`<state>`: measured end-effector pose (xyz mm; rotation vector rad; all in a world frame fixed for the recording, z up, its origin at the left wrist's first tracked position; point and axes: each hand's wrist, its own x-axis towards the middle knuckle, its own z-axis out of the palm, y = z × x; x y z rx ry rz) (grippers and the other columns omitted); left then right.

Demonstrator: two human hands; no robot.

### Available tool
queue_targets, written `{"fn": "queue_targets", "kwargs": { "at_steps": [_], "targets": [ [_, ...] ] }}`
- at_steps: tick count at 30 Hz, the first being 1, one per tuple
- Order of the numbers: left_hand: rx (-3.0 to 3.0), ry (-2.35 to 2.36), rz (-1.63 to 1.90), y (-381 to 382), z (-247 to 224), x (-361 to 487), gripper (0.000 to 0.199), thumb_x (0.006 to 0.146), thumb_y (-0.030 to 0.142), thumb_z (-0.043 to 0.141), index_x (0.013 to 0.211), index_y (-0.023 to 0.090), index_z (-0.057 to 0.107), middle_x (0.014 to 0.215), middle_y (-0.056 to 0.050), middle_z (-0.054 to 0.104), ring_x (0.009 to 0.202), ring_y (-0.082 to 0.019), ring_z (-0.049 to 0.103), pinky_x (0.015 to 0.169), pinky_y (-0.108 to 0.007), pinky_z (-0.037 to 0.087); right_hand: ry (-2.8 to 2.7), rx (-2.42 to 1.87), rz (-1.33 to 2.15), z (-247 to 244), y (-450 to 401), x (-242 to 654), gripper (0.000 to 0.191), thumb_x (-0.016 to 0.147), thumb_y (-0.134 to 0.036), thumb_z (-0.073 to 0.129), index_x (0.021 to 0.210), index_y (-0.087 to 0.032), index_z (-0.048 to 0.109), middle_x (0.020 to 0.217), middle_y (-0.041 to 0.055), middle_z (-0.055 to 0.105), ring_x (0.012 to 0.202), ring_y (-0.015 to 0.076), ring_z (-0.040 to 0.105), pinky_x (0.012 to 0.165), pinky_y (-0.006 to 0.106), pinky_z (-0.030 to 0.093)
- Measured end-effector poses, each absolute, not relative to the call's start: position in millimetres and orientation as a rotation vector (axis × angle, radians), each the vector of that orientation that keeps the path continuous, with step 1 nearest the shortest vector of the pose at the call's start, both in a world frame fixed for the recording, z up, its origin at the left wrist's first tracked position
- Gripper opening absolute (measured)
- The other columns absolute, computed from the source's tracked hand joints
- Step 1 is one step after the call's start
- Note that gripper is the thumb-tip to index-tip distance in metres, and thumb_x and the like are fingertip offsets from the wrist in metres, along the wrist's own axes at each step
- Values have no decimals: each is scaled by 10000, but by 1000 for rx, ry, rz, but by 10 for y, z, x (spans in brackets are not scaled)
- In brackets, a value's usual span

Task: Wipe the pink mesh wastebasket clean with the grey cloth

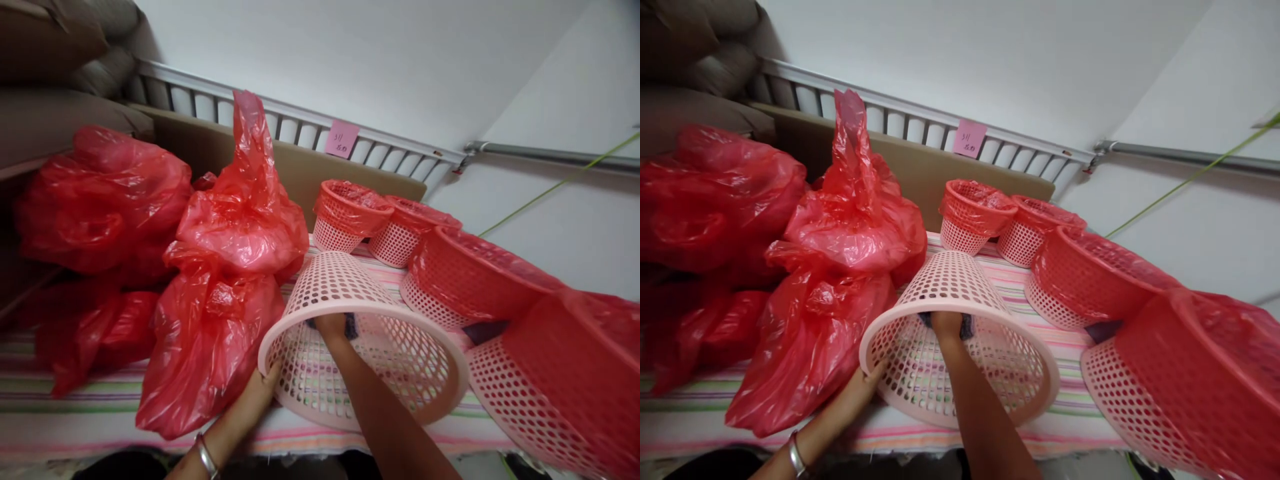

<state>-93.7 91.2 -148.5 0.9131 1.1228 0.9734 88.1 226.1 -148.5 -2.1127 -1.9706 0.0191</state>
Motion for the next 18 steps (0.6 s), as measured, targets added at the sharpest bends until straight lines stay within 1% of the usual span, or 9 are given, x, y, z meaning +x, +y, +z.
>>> {"fn": "queue_targets", "kwargs": {
  "at_steps": [3, 5, 7, 9, 11, 12, 14, 16, 18],
  "targets": [
    [891, 1147, 921, 904, -1579, -922, 747, 722, 638, 489, 1211, 73, 491, 794, -146, 709, 583, -257, 630, 510, -380, 513, -1999, -2147, 33, -1442, 1794, 753, 397, 741, -177, 540, 1136, -164, 580, 1053, 122, 628, 1005, 262, 572, 842, 335, 438],
    [893, 1117, 927, 881, -1592, -929, 752, 713, 649, 486, 1197, 74, 497, 807, -154, 714, 594, -274, 641, 505, -397, 518, -2053, -2112, 62, -1454, 1332, 660, 419, 679, -158, 568, 1095, -186, 600, 1002, 96, 638, 961, 241, 588, 826, 301, 445],
    [910, 1076, 970, 843, -1588, -939, 708, 720, 632, 498, 1196, 108, 508, 959, -155, 710, 786, -300, 666, 679, -436, 545, -2139, -2007, 158, -1504, 856, 610, 419, 632, -136, 571, 1037, -232, 615, 1039, 64, 627, 987, 219, 575, 863, 274, 428],
    [965, 1017, 1058, 788, -1593, -923, 626, 740, 575, 530, 1181, 130, 528, 1165, -141, 646, 1069, -290, 588, 957, -418, 446, -2160, -1912, 240, -1567, 498, 627, 457, 598, -120, 560, 1030, -261, 610, 1115, 52, 601, 1043, 217, 549, 904, 273, 408],
    [1033, 968, 1095, 725, -1611, -868, 566, 754, 526, 547, 1154, 125, 543, 1248, -137, 593, 1176, -267, 517, 1045, -370, 365, -2105, -1906, 270, -1607, 363, 699, 472, 592, -108, 543, 1035, -260, 603, 1138, 48, 590, 1077, 213, 532, 921, 269, 399],
    [1048, 968, 1056, 695, -1622, -828, 574, 758, 526, 538, 1159, 116, 529, 1221, -152, 605, 1111, -276, 565, 984, -386, 429, -2062, -1933, 255, -1612, 391, 742, 469, 600, -101, 532, 1039, -251, 602, 1132, 49, 592, 1082, 212, 531, 921, 268, 400],
    [1050, 1005, 920, 647, -1638, -741, 620, 767, 554, 494, 1193, 103, 474, 1099, -169, 649, 826, -258, 670, 699, -371, 554, -1986, -1998, 175, -1597, 612, 817, 464, 639, -76, 493, 1069, -223, 593, 1113, 60, 600, 1078, 211, 538, 911, 273, 409],
    [1039, 1044, 822, 624, -1645, -674, 632, 779, 569, 460, 1195, 93, 442, 970, -153, 667, 583, -187, 649, 473, -282, 514, -1942, -2067, 74, -1566, 981, 857, 427, 707, -56, 457, 1087, -196, 591, 1086, 80, 611, 1062, 217, 550, 905, 296, 416],
    [1038, 1035, 807, 623, -1655, -642, 600, 798, 557, 445, 1177, 92, 450, 869, -115, 667, 495, -133, 609, 428, -226, 472, -1932, -2104, 23, -1546, 1393, 868, 328, 808, -100, 447, 1091, -186, 588, 1091, 95, 604, 1054, 219, 550, 914, 336, 417]
  ]
}}
